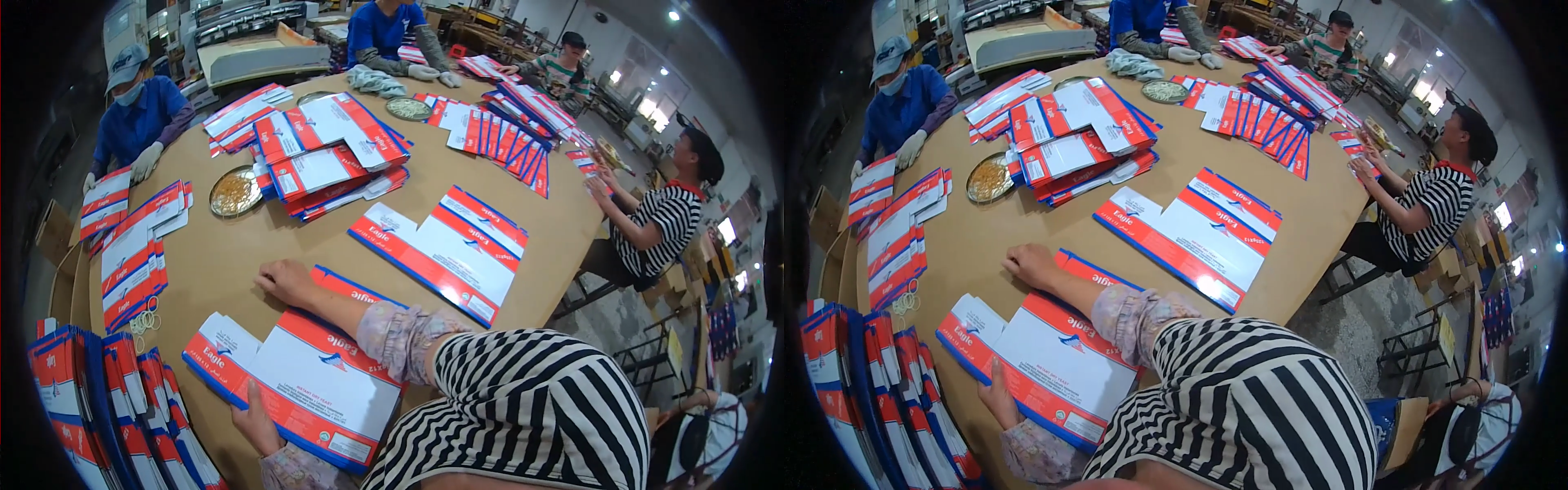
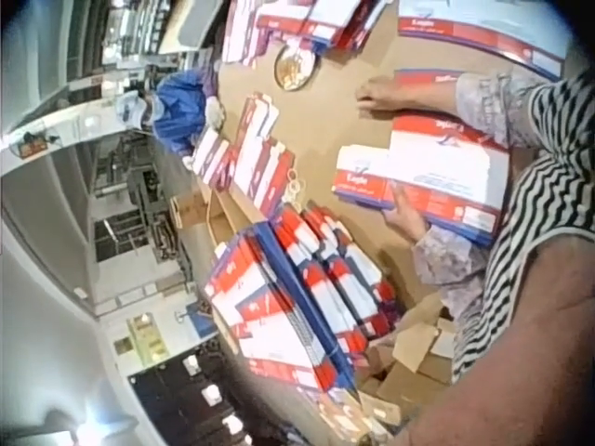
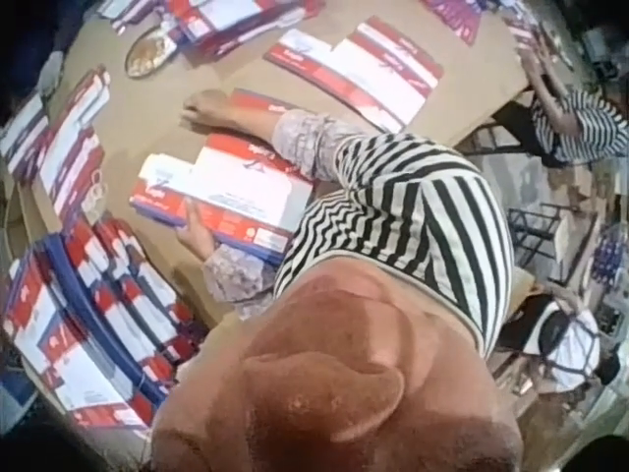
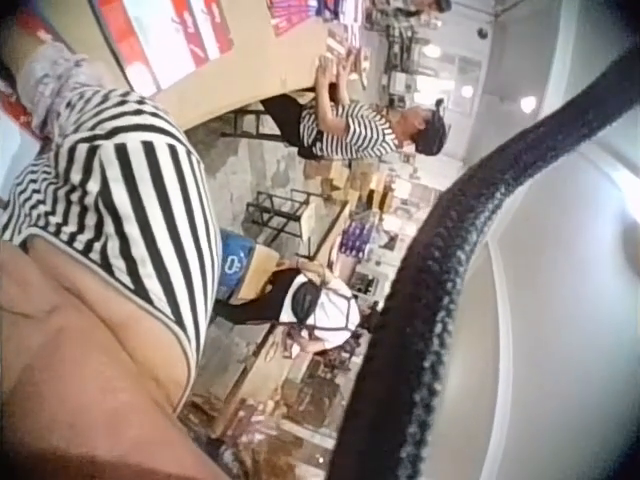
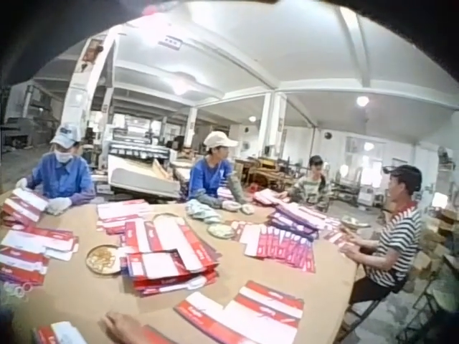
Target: Sorting, folding, and bundling red, white, and blue paper products labeled Eagle.
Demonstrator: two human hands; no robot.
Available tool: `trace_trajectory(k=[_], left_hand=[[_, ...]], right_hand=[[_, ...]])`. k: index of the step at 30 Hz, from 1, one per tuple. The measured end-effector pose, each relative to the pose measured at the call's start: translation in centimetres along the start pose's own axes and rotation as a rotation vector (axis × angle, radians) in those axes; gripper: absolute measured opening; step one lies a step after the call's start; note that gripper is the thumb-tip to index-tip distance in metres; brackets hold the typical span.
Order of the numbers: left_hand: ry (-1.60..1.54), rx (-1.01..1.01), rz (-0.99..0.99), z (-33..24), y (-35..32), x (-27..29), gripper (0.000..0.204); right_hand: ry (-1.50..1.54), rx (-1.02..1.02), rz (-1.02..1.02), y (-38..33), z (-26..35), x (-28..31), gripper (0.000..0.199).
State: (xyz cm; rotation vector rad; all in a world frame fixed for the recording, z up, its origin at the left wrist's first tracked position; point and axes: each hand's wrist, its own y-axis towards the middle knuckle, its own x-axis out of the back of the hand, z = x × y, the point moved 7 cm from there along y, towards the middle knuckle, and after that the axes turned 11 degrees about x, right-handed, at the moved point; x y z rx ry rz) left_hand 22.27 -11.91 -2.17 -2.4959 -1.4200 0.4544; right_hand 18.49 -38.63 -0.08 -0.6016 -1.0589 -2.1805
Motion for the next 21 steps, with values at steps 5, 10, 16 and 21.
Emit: trace_trajectory(k=[5, 10, 16, 21], left_hand=[[0.023, 0.019, -0.021, -0.3, -0.4, -0.4, 0.037], [0.033, 0.021, -0.013, -0.1, -0.3, 0.1, 0.038], [0.011, 0.023, -0.022, 0.2, -0.4, -0.8, 0.039], [0.001, 0.015, -0.019, 0.4, 0.5, 1.4, 0.038]], right_hand=[[0.079, -0.047, -0.017, 0.0, -0.1, 0.6, 0.031], [0.132, -0.066, -0.025, -0.1, 0.3, 1.0, 0.036], [0.129, -0.083, -0.031, -0.2, -0.5, 1.5, 0.036], [0.110, 0.008, 0.122, 0.3, 1.3, -1.3, 0.029]])
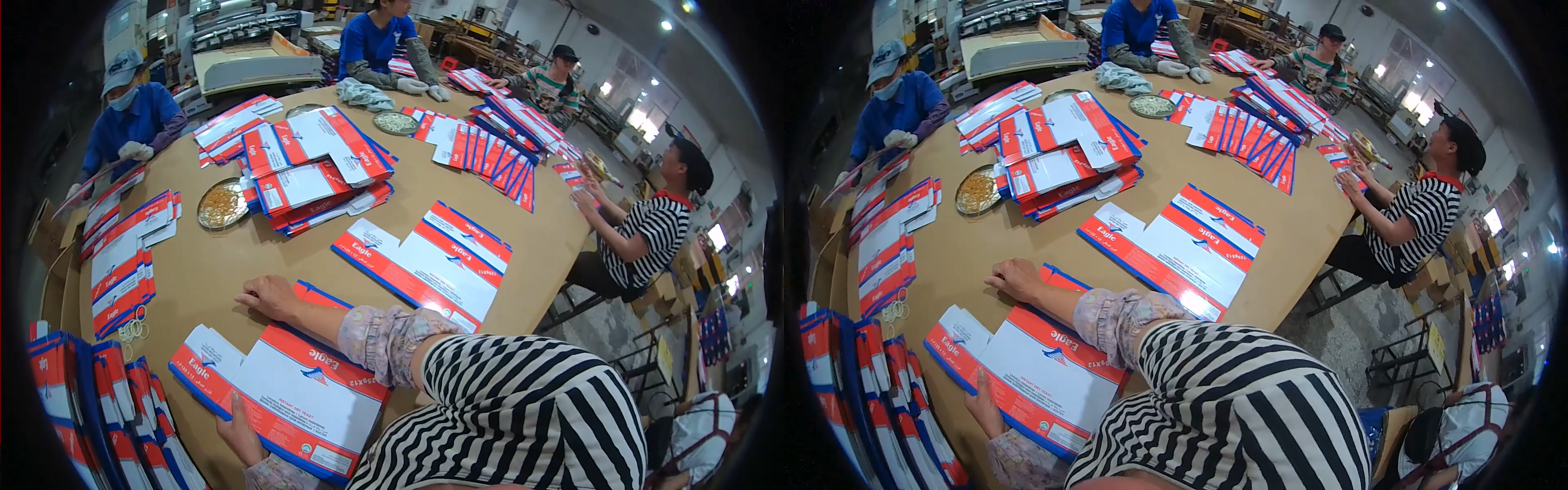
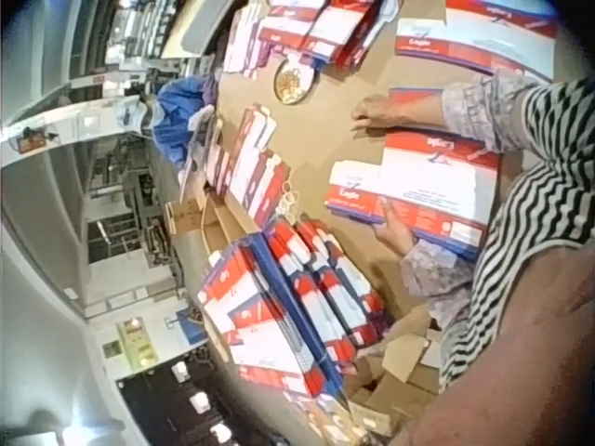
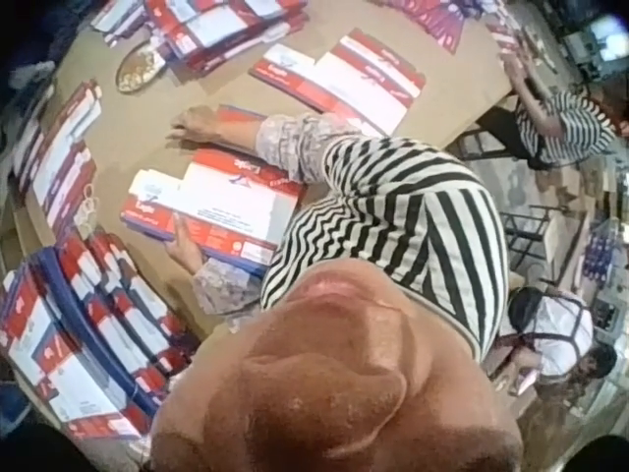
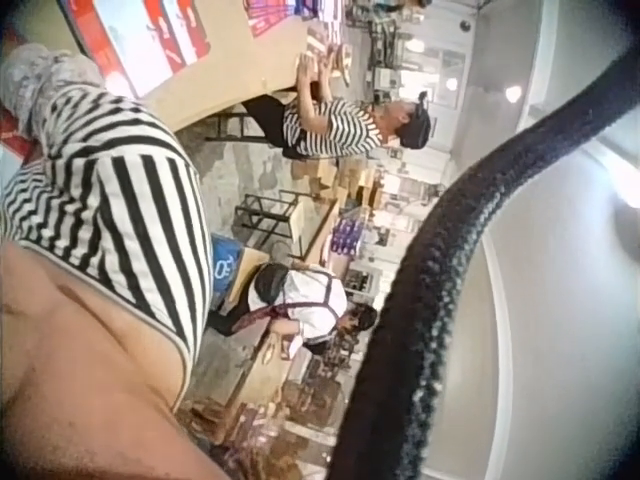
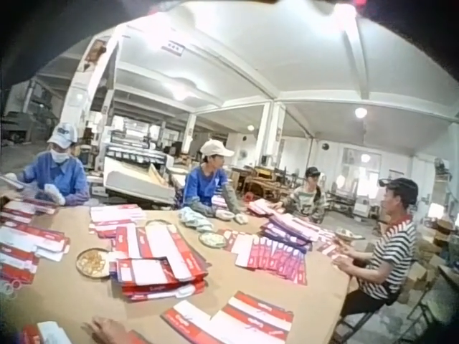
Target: Sorting, folding, and bundling red, white, and blue paper products labeled Eagle.
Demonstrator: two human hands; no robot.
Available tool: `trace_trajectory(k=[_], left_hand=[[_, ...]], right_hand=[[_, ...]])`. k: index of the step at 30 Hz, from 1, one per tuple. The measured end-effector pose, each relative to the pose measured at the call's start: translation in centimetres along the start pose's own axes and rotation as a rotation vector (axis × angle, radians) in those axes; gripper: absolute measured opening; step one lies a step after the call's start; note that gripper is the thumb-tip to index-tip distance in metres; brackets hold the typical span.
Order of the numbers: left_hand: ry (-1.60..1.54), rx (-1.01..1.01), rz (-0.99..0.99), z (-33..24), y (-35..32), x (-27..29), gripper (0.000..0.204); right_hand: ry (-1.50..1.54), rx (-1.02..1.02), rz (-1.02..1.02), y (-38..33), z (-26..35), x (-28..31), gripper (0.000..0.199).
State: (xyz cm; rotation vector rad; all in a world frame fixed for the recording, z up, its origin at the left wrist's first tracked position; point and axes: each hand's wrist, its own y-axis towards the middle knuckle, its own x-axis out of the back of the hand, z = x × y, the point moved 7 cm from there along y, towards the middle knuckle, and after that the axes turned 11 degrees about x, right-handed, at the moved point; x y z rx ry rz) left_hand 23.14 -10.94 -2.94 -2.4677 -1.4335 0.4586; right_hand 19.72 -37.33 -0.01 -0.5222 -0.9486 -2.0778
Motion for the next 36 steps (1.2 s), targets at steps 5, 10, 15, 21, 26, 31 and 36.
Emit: trace_trajectory(k=[5, 10, 15, 21, 26, 31, 36], left_hand=[[0.219, 0.054, -0.128, 0.0, 0.0, 0.6, 0.027], [0.177, -0.018, -0.111, 0.4, 0.4, -0.1, 0.031], [0.140, -0.037, -0.109, -2.3, -1.9, -1.6, 0.032], [0.108, -0.009, -0.159, -1.4, -2.1, -1.2, 0.035], [0.121, 0.010, -0.154, -1.6, -1.8, -1.3, 0.035], [0.165, 0.098, -0.168, -0.7, -1.1, -0.9, 0.036], [0.156, 0.051, -0.126, -1.7, -2.0, -1.4, 0.038]], right_hand=[[-0.267, 0.122, 0.144, 0.1, -2.6, -2.5, 0.019], [0.444, -0.402, -0.016, -1.3, -5.6, -1.3, 0.040], [0.453, -0.120, -0.135, -0.5, -2.5, 1.4, 0.034], [0.634, -0.172, -0.150, -0.9, -2.4, 2.0, 0.049], [0.700, -0.120, -0.124, 0.1, -3.7, 1.1, 0.051], [0.632, -0.049, -0.038, 0.7, -3.2, 0.8, 0.049], [0.601, -0.118, 0.027, 0.6, -2.8, 0.2, 0.045]])
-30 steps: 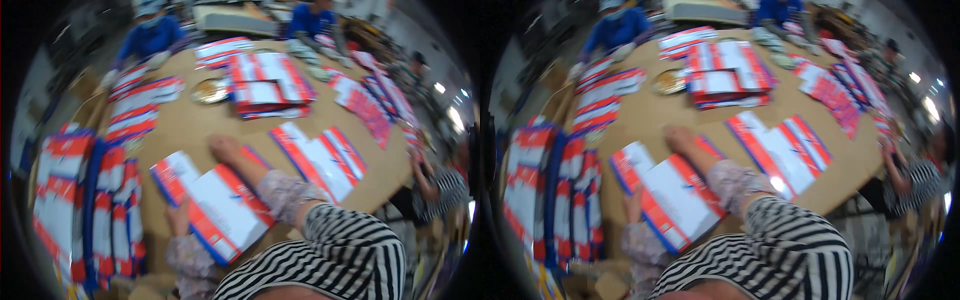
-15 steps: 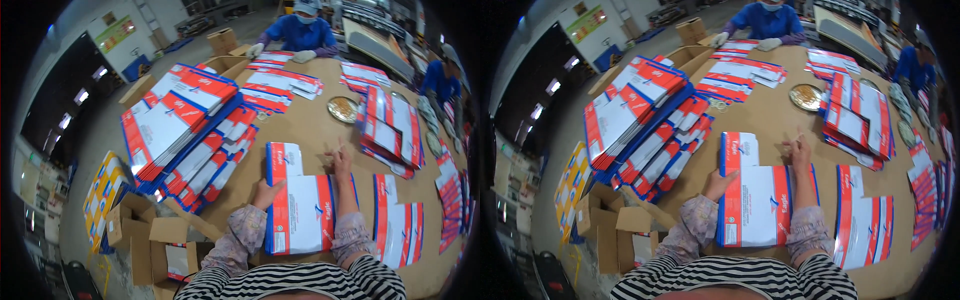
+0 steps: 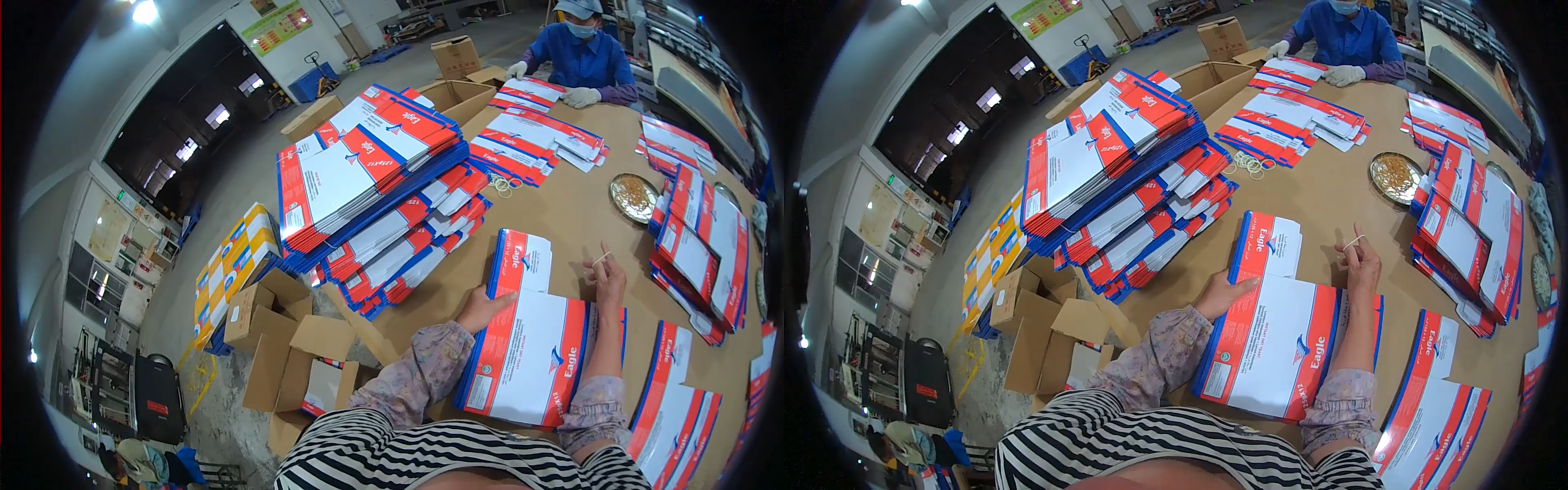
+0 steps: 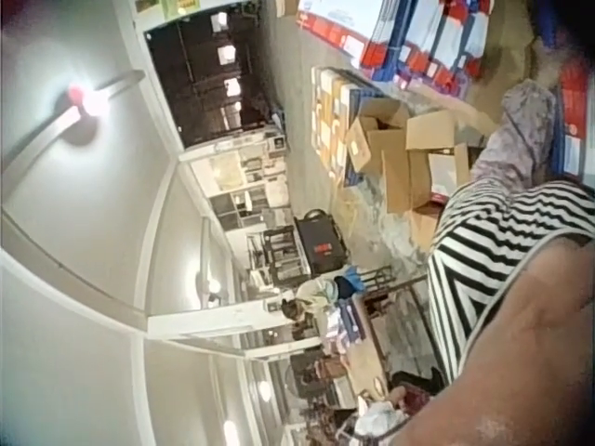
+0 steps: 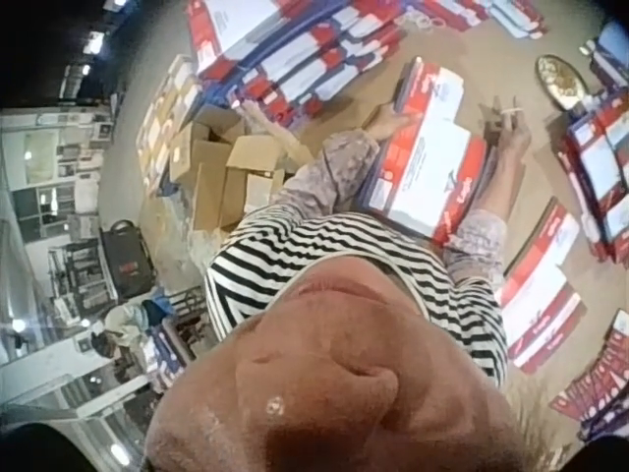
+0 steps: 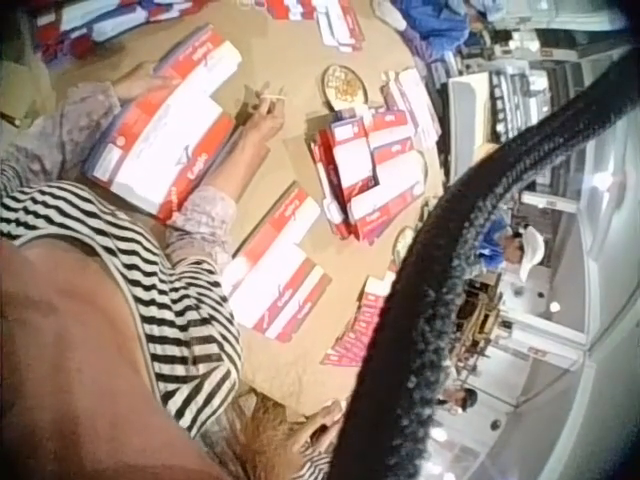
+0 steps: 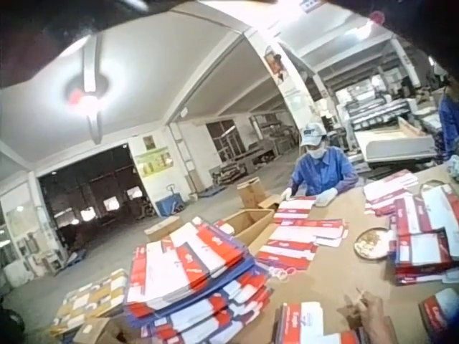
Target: Sorting, folding, and bundling red, white, and blue paper products labeled Eagle.
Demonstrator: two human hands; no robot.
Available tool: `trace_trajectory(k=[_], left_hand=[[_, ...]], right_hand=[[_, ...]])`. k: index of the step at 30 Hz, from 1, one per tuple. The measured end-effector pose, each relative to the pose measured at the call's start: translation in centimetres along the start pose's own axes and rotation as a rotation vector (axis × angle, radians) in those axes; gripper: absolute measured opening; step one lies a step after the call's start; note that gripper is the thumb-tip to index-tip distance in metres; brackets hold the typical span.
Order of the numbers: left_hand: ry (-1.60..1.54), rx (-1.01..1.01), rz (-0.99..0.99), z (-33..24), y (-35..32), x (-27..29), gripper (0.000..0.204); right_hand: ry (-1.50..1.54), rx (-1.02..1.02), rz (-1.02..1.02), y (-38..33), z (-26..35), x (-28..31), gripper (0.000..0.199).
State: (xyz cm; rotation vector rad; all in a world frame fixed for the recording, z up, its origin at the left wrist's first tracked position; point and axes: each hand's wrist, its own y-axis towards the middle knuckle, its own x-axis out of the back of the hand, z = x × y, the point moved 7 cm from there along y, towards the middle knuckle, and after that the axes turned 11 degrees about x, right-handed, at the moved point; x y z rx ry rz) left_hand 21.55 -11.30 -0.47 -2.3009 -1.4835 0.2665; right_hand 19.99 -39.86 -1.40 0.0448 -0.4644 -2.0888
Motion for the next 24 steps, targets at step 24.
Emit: trace_trajectory(k=[24], left_hand=[[-0.094, -0.666, 0.156, -14.3, -10.5, -3.6, 0.050]], right_hand=[[-0.119, 0.506, -0.539, -3.8, 21.0, 14.3, 0.032]])
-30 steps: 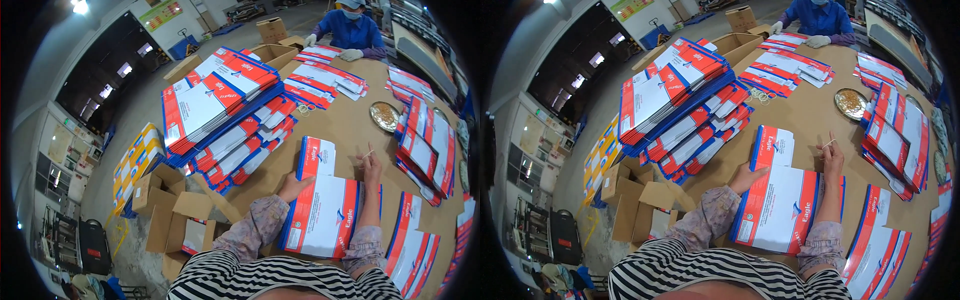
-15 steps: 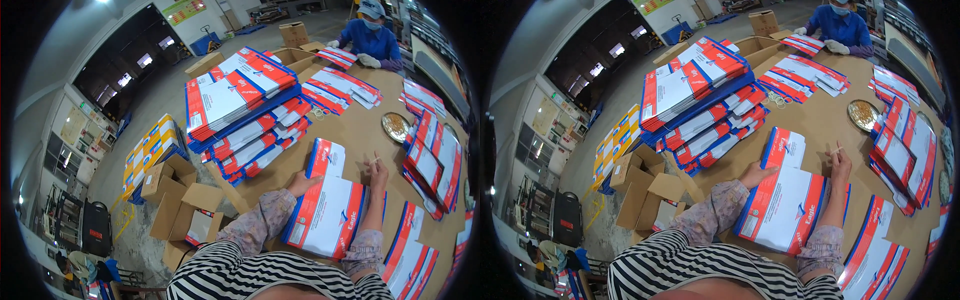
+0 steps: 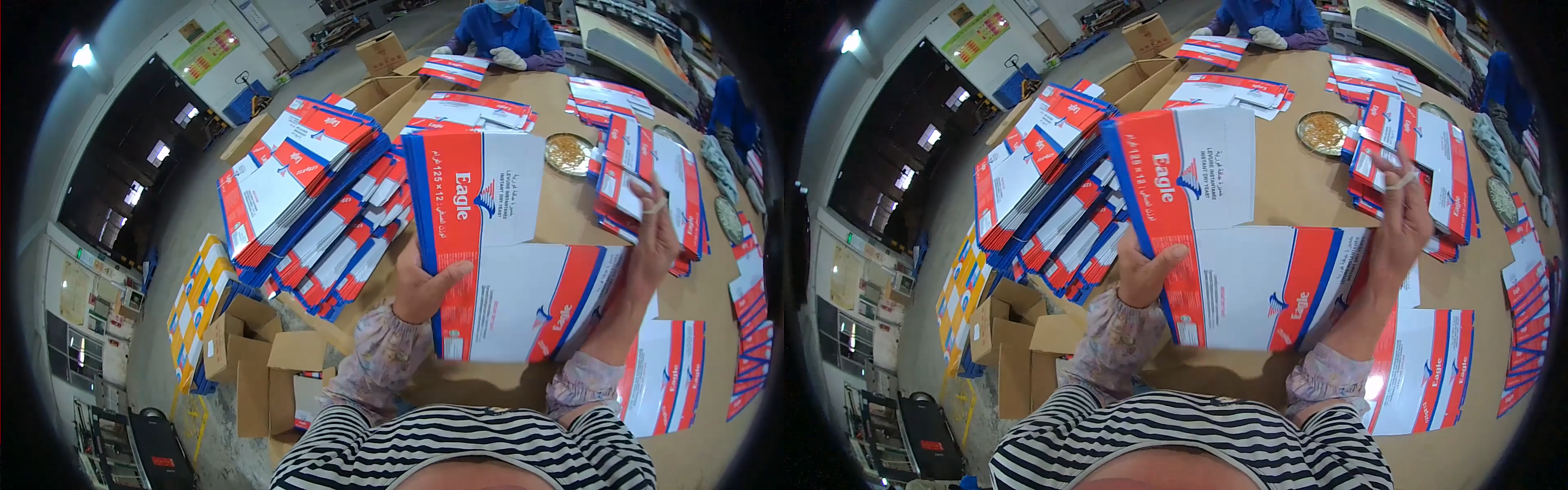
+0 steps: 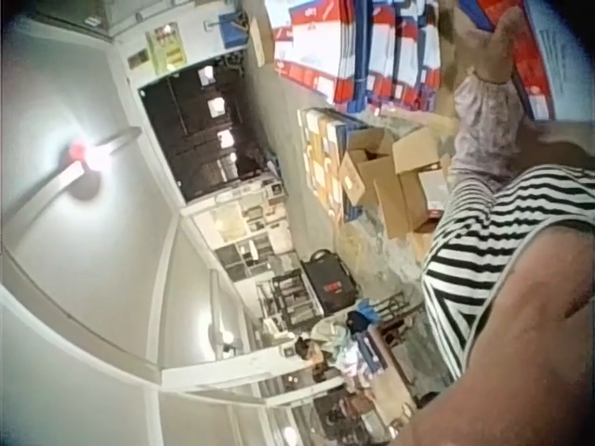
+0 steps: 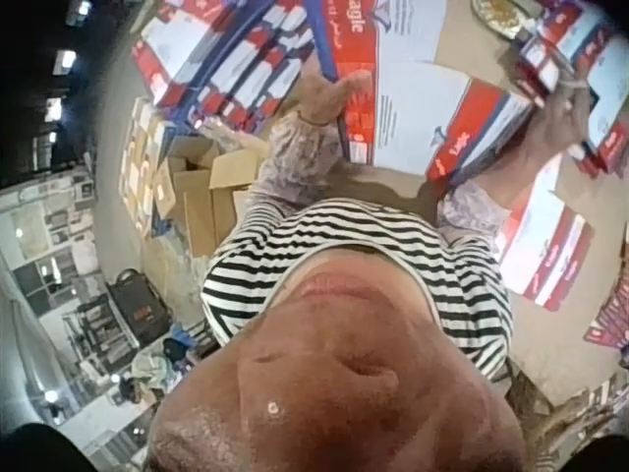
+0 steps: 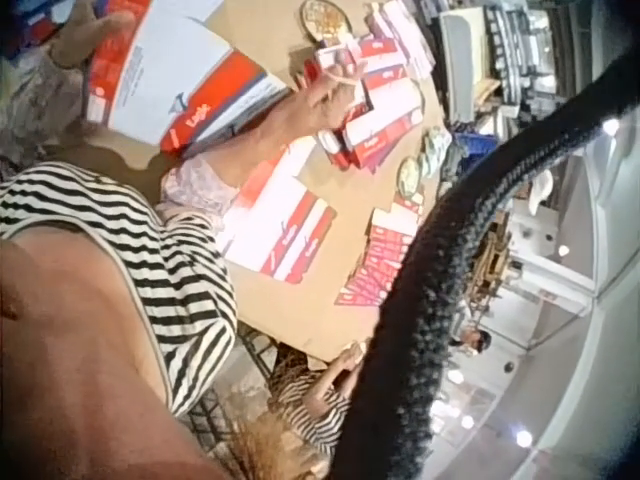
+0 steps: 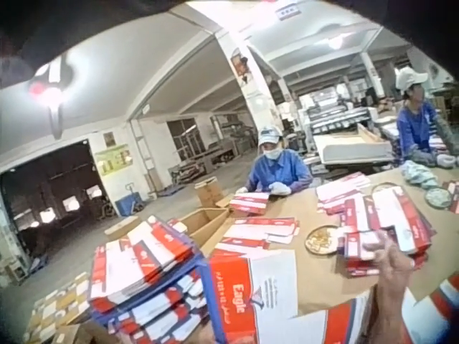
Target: Sorting, folding, and bundling red, white, and blue paper products labeled Eagle.
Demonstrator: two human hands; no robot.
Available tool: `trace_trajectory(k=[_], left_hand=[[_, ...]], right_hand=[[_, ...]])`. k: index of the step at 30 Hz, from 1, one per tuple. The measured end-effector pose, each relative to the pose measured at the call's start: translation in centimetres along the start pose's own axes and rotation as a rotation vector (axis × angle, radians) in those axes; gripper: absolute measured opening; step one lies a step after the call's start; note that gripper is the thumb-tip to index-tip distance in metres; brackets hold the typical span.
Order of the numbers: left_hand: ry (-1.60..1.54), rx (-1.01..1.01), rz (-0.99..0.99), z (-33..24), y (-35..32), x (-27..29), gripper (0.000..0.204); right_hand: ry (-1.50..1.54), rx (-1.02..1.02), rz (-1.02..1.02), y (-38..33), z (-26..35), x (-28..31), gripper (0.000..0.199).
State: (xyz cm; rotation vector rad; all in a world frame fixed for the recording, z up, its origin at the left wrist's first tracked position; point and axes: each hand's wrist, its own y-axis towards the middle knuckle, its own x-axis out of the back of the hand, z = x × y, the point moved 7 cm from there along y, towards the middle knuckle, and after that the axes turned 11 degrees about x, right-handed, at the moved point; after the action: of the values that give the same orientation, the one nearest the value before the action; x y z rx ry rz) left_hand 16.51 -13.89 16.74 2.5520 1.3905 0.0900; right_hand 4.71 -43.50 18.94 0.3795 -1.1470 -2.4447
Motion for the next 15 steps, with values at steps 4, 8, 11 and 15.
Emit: trace_trajectory(k=[4, 8, 11, 15], left_hand=[[0.068, -0.220, -0.081, -1.7, 1.0, 0.1, 0.056], [0.067, -0.386, -0.183, 0.1, 2.4, -0.1, 0.052], [-0.002, -0.270, -0.211, 4.0, 2.8, 0.9, 0.045], [-0.058, -0.261, -0.191, 3.6, 3.4, 0.2, 0.040]], right_hand=[[-0.029, 0.081, -0.192, 0.7, 3.3, 4.2, 0.036], [0.052, 0.017, -0.174, 0.2, -1.8, 4.1, 0.045], [0.093, -0.213, -0.048, -0.3, -5.7, 1.4, 0.043], [0.127, -0.237, -0.016, -0.3, -6.5, -0.7, 0.044]])
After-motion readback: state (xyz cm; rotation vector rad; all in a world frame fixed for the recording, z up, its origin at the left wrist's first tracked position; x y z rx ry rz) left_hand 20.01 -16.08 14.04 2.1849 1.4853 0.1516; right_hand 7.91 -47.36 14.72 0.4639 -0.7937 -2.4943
